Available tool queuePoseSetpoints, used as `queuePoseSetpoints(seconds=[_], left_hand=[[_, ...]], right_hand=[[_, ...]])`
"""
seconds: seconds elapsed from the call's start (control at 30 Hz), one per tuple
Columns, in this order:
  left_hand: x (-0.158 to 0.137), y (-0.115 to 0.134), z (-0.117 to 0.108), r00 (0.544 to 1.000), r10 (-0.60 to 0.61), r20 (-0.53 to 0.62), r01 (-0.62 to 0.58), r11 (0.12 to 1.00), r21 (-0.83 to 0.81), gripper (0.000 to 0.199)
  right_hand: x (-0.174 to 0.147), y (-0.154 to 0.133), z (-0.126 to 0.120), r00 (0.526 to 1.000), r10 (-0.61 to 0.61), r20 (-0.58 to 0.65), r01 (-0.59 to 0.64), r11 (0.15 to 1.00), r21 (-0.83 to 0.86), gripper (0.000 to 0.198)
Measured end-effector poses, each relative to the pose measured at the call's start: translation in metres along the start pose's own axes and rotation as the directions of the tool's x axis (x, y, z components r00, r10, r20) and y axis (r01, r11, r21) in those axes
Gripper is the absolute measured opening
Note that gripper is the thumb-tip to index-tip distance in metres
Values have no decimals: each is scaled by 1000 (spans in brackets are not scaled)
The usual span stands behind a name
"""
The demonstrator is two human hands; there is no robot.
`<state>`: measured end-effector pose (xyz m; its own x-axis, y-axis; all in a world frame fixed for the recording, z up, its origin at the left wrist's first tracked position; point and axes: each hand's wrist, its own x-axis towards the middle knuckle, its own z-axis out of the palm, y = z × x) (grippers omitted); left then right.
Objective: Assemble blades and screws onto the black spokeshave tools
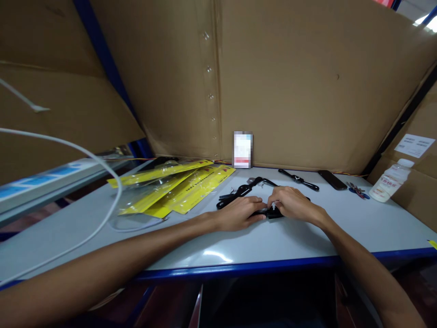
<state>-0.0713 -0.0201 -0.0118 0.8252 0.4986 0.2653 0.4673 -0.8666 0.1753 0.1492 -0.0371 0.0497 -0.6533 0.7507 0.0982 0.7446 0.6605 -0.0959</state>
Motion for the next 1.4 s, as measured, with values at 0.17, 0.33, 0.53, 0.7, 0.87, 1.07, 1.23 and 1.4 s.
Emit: queuePoseSetpoints(seconds=[0.17,0.33,0.53,0.7,0.87,1.07,1.23,1.4], left_hand=[[0,1,0,1000,-5,7,5,1000,9,31],[0,-1,1,1000,-6,6,6,1000,7,30],[0,-1,1,1000,-6,5,7,1000,-7,31],[0,0,0,1000,-1,2,1,1000,-2,30],[0,0,1,1000,-13,-3,13,1000,0,32],[0,0,0,1000,-4,-4,4,1000,-8,28],[0,0,0,1000,-12,6,12,1000,-12,29],[0,0,0,1000,-12,3,12,1000,-11,31]], right_hand=[[-1,-4,-6,980,198,-18,-198,979,-51,20],[0,-7,-7,980,194,44,-192,981,-40,16],[0,-7,-6,994,103,47,-104,994,25,35],[0,-7,-7,998,55,37,-55,998,9,35],[-1,-6,-8,990,141,-3,-141,990,1,29],[0,-7,-9,983,179,47,-178,984,-23,13],[0,-5,-7,995,82,52,-80,996,-47,19],[2,1,-2,999,-31,19,31,999,-30,24]])
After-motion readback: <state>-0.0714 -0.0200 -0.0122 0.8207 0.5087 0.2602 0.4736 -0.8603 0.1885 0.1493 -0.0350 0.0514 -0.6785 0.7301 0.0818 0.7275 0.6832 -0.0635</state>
